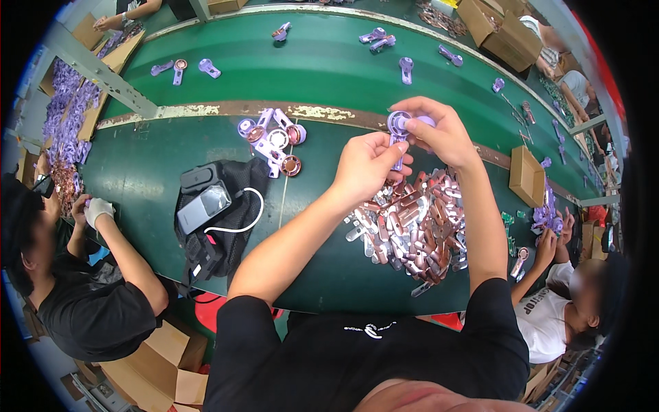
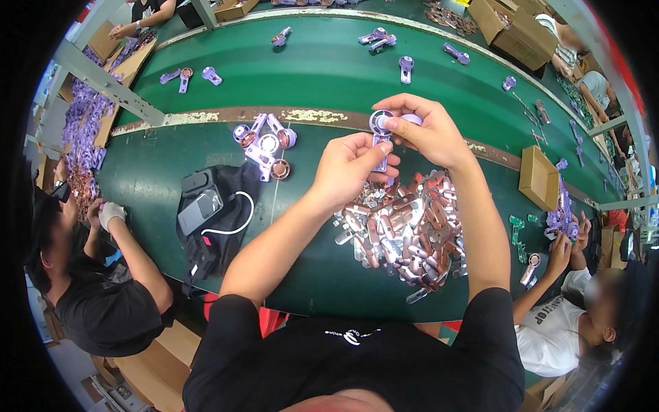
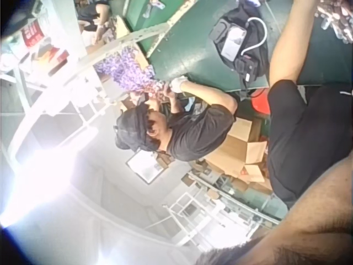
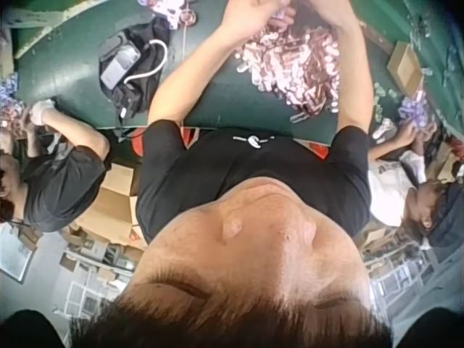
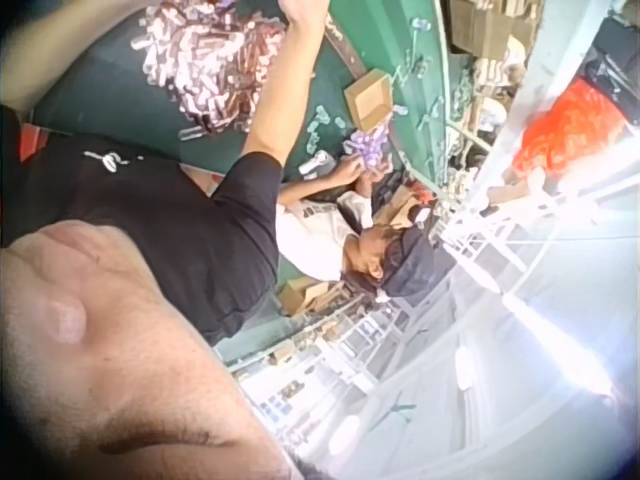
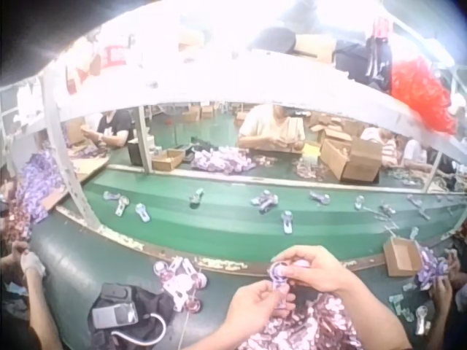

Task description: The person assembles handheld devices by fitting small metal pieces and plastic components into plastic casings by hand.

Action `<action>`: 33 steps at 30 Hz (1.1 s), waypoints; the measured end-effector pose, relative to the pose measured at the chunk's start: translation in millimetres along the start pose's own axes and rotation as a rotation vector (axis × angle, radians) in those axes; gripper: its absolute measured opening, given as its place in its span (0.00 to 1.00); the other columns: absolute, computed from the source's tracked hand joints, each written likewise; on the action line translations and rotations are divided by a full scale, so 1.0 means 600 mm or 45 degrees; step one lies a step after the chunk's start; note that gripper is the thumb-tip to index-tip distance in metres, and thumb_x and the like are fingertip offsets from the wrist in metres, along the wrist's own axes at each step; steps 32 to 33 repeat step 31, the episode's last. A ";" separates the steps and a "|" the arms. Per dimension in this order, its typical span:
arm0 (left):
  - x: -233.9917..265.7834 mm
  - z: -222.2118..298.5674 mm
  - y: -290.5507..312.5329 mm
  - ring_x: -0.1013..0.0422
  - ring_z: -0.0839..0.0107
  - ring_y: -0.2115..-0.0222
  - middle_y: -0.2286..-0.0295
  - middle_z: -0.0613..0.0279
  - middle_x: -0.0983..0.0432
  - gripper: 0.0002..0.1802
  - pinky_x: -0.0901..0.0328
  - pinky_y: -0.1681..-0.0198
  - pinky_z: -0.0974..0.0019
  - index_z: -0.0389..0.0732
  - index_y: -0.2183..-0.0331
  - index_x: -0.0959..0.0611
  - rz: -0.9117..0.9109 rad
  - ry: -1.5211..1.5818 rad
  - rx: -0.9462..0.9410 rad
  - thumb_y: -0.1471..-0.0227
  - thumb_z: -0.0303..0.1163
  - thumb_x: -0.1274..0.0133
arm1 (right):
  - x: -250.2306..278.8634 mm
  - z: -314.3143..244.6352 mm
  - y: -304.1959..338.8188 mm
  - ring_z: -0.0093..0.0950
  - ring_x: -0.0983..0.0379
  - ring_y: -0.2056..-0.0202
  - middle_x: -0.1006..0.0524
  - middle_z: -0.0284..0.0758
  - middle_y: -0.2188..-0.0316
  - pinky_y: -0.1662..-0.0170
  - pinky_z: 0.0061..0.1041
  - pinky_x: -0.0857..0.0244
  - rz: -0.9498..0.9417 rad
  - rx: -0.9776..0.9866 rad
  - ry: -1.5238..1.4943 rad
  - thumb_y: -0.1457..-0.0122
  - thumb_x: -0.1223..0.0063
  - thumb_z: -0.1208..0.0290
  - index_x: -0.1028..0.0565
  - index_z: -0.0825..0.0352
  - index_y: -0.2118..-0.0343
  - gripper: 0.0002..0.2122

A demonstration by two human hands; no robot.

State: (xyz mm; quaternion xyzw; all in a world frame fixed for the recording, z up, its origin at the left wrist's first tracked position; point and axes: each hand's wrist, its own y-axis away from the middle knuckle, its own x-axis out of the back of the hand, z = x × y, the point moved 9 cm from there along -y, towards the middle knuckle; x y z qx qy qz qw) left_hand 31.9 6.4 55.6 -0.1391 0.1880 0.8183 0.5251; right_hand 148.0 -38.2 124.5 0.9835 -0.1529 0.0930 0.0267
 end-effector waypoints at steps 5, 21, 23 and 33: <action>0.039 0.031 -0.003 0.24 0.71 0.77 0.78 0.60 0.19 0.17 0.31 0.71 0.63 0.32 0.67 0.16 0.223 -0.888 -0.125 0.41 0.40 0.38 | -0.023 -0.059 0.034 0.23 0.22 0.55 0.18 0.35 0.58 0.51 0.26 0.29 0.189 0.425 0.584 0.40 0.38 0.76 0.21 0.69 0.50 0.16; -0.011 0.063 -0.091 0.36 0.82 0.78 0.79 0.72 0.26 0.15 0.40 0.75 0.72 0.37 0.71 0.18 0.047 -0.985 -0.213 0.47 0.37 0.30 | 0.077 0.019 0.067 0.14 0.29 0.69 0.21 0.28 0.65 0.66 0.17 0.32 0.507 0.246 0.103 0.37 0.38 0.76 0.23 0.70 0.49 0.14; 0.021 0.071 -0.133 0.34 0.82 0.77 0.77 0.69 0.23 0.13 0.39 0.74 0.73 0.37 0.67 0.15 0.206 -0.983 -0.178 0.46 0.36 0.31 | 0.104 0.023 0.072 0.15 0.26 0.66 0.18 0.32 0.61 0.63 0.16 0.30 0.663 0.185 0.164 0.36 0.39 0.74 0.23 0.71 0.49 0.14; 0.129 0.068 -0.165 0.22 0.67 0.55 0.54 0.48 0.20 0.24 0.28 0.51 0.66 0.30 0.46 0.23 0.585 -0.803 -0.416 0.39 0.33 0.39 | 0.125 0.053 0.104 0.32 0.20 0.67 0.17 0.39 0.71 0.60 0.32 0.29 0.439 0.045 0.735 0.41 0.39 0.69 0.19 0.72 0.64 0.10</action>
